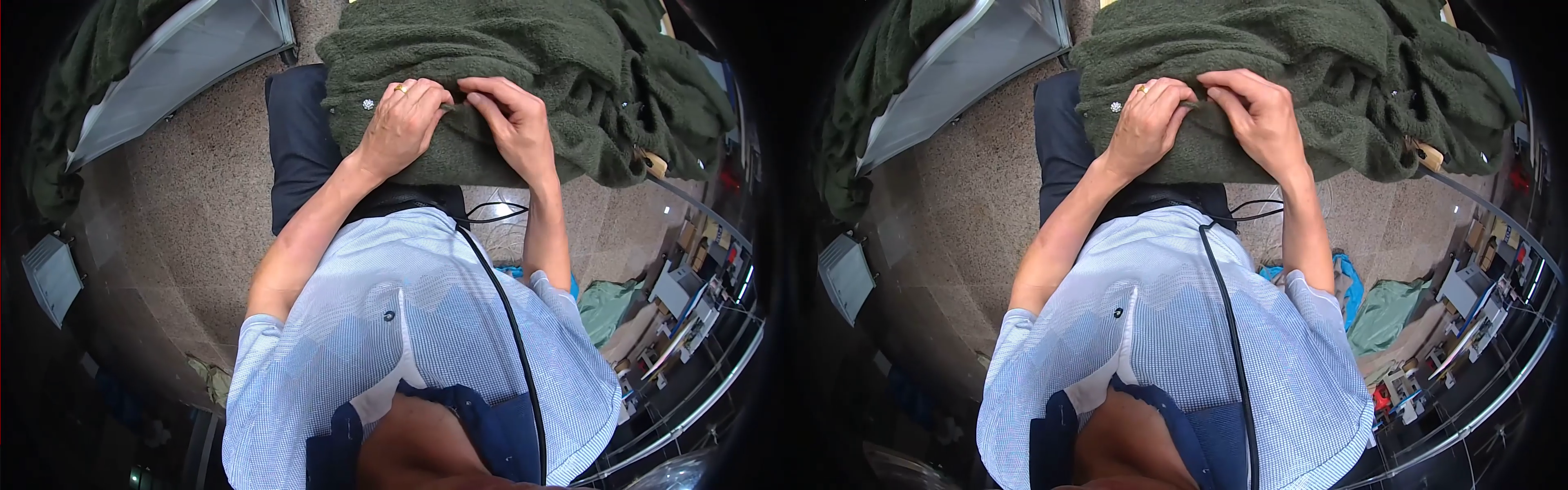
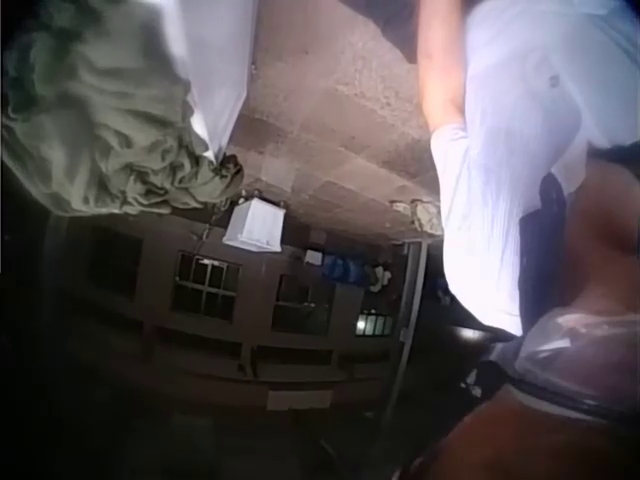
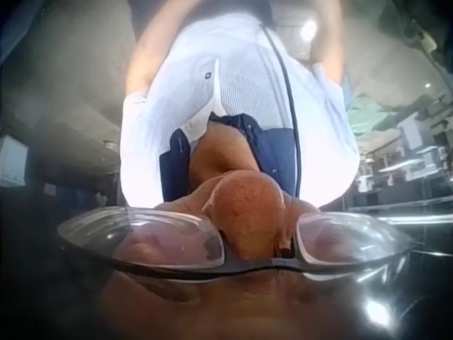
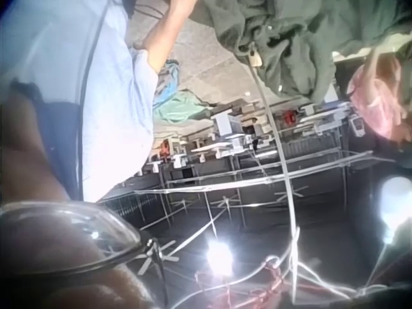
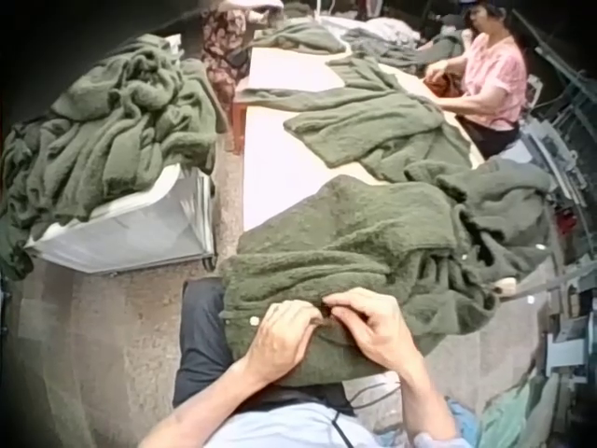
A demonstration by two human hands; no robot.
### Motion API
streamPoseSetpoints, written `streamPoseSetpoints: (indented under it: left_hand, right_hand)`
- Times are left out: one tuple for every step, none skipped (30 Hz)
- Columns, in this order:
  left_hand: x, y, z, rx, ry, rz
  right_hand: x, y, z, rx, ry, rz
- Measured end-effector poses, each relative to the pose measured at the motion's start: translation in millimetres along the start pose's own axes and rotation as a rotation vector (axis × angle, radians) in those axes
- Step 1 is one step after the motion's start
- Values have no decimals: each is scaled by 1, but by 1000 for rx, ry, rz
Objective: Fastening and checking buttons on several olive green knit cardigans at a sewing factory workbench.
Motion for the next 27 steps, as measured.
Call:
streamPoseSetpoints:
  left_hand:
    - [1,-1,0,2,0,2]
    - [1,-2,0,12,10,-12]
    - [1,-2,0,21,19,-27]
    - [1,-2,0,22,22,-30]
    - [2,-2,1,20,23,-41]
    - [3,-2,0,18,24,-53]
    - [3,-1,0,16,25,-59]
    - [4,-1,-1,6,22,-60]
    - [3,-1,-1,-5,18,-60]
    - [3,-1,-2,-4,18,-61]
    - [3,-1,-2,-15,9,-45]
    - [4,0,-2,-26,-1,-27]
    - [4,0,-2,-25,-1,-28]
    - [3,0,-2,-25,4,-27]
    - [3,0,-2,-24,8,-24]
    - [2,-1,-2,-26,7,-25]
    - [0,-1,-1,-36,31,-4]
    - [-2,-2,-1,-47,54,18]
    - [-2,-3,-1,-47,52,23]
    - [-4,-3,-2,-26,77,37]
    - [-5,-2,-3,-5,103,52]
    - [-4,-2,-2,-4,102,53]
    - [-3,-1,-1,-7,92,64]
    - [-2,-1,-1,-9,82,75]
    - [-2,-2,-1,-9,80,75]
    - [-2,-2,-1,-8,79,85]
    - [-2,-2,-1,-7,77,95]
  right_hand:
    - [5,-1,-5,-128,-27,45]
    - [8,2,-6,-128,-24,47]
    - [12,1,-6,-219,-13,183]
    - [17,0,-8,-312,-5,316]
    - [21,1,-10,-356,-10,373]
    - [21,2,-12,-360,-10,371]
    - [21,0,-15,-404,-3,421]
    - [22,-3,-18,-447,6,471]
    - [24,-1,-22,-450,4,465]
    - [24,1,-26,-477,-1,521]
    - [25,4,-30,-503,-7,577]
    - [25,6,-32,-502,-5,578]
    - [27,7,-34,-513,-26,577]
    - [28,8,-35,-524,-46,576]
    - [24,8,-36,-522,-45,577]
    - [21,4,-36,-494,-64,485]
    - [18,2,-35,-465,-83,393]
    - [16,2,-32,-463,-83,392]
    - [13,4,-30,-397,-107,304]
    - [11,6,-27,-332,-129,216]
    - [13,9,-23,-245,-153,139]
    - [15,15,-17,-131,-188,77]
    - [16,20,-12,-26,-216,74]
    - [17,25,-8,79,-244,71]
    - [17,25,-6,80,-242,71]
    - [17,26,-5,111,-254,84]
    - [17,28,-3,141,-265,97]
Point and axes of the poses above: each hand's wrist, its own z-axis away from the middle knuckle, its own x-axis out of the palm, y = z × x, the point moved 6 cm from there along -z, towards the middle knuckle, and after that the axes turned 13 degrees about y, right-handed, at the moved point
